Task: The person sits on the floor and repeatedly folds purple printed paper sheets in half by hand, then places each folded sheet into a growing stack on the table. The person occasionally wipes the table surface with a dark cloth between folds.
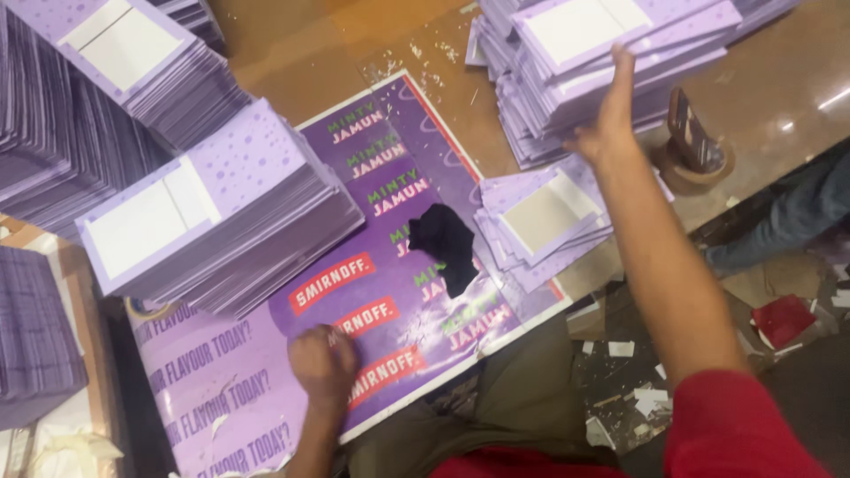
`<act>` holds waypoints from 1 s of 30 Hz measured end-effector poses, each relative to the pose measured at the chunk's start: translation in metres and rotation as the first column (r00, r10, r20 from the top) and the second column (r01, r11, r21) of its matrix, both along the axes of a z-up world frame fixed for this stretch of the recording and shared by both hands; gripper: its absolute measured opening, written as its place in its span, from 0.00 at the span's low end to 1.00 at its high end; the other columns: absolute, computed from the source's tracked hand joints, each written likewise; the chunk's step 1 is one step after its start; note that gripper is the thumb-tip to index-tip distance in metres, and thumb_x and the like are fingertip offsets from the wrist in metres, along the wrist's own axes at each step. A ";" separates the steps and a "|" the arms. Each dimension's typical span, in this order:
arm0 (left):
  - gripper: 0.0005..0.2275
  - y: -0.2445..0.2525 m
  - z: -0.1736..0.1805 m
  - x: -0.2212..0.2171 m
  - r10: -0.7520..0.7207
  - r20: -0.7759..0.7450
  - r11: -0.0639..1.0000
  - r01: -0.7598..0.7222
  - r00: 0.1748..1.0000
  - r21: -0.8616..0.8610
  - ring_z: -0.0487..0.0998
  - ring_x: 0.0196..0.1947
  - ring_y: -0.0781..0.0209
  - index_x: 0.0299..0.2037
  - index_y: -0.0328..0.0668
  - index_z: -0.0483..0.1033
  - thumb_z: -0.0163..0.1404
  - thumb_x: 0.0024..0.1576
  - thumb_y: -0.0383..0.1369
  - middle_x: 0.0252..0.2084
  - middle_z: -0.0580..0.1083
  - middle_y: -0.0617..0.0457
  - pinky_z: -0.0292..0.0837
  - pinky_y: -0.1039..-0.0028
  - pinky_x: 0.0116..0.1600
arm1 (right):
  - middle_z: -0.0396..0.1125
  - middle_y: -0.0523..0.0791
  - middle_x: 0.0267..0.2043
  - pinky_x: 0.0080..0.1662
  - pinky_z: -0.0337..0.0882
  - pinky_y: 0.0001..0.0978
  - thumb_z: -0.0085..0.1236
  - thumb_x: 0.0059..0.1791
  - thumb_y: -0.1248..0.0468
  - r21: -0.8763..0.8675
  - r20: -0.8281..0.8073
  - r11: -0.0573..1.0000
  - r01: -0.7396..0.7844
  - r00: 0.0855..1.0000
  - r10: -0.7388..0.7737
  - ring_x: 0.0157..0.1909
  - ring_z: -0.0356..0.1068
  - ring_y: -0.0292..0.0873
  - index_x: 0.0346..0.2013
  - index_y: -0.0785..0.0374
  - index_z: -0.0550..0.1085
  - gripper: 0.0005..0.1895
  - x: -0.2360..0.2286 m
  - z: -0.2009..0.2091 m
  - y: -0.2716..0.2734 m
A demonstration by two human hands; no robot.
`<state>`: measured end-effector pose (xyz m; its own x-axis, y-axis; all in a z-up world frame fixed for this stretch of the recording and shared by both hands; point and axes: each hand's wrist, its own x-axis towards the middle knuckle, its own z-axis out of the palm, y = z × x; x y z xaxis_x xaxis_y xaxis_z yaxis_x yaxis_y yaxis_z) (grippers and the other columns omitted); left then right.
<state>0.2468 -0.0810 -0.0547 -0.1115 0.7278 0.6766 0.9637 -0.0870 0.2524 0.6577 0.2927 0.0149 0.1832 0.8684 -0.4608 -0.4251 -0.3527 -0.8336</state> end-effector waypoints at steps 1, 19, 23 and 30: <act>0.04 0.006 0.004 0.016 -0.122 0.094 0.992 0.118 0.988 0.045 0.74 0.32 0.43 0.37 0.33 0.72 0.54 0.54 0.23 0.33 0.73 0.42 0.69 0.60 0.40 | 0.21 0.56 0.80 0.67 0.35 0.81 0.49 0.33 0.22 0.013 -0.010 1.000 -0.009 1.000 0.009 0.77 0.26 0.73 0.78 0.43 0.33 0.68 0.000 -0.004 -0.005; 0.50 0.608 0.098 0.202 0.449 0.893 0.497 0.837 -0.021 -0.230 0.61 0.66 0.23 0.71 0.47 0.59 0.46 0.39 0.69 0.71 0.60 0.36 0.43 0.19 0.58 | 0.65 0.53 0.62 0.63 0.67 0.48 0.64 0.46 0.66 0.426 0.830 0.761 -0.489 0.546 -0.113 0.64 0.66 0.55 0.54 0.67 0.70 0.22 -0.125 -0.057 -0.191; 0.43 0.617 0.113 0.198 0.457 0.884 0.426 0.847 0.102 -0.318 0.62 0.68 0.27 0.68 0.49 0.65 0.55 0.40 0.58 0.72 0.64 0.43 0.42 0.18 0.62 | 0.68 0.51 0.59 0.55 0.73 0.37 0.59 0.49 0.71 0.417 0.082 0.826 -0.379 0.921 0.381 0.53 0.70 0.43 0.59 0.70 0.68 0.23 -0.118 -0.052 -0.158; 0.38 0.615 0.118 0.197 0.430 0.903 0.477 0.846 0.013 -0.239 0.58 0.67 0.23 0.67 0.45 0.66 0.55 0.44 0.50 0.69 0.64 0.38 0.34 0.18 0.62 | 0.69 0.51 0.56 0.54 0.72 0.32 0.53 0.53 0.71 0.439 0.102 0.868 -0.230 0.973 0.206 0.50 0.70 0.40 0.58 0.71 0.67 0.18 -0.111 -0.062 -0.114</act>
<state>0.4435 0.5342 0.0633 0.2535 0.8179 -0.5165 -0.1958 0.5663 0.8006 0.5468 0.1785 -0.0467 -0.0226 0.9997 -0.0113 -0.3346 -0.0182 -0.9422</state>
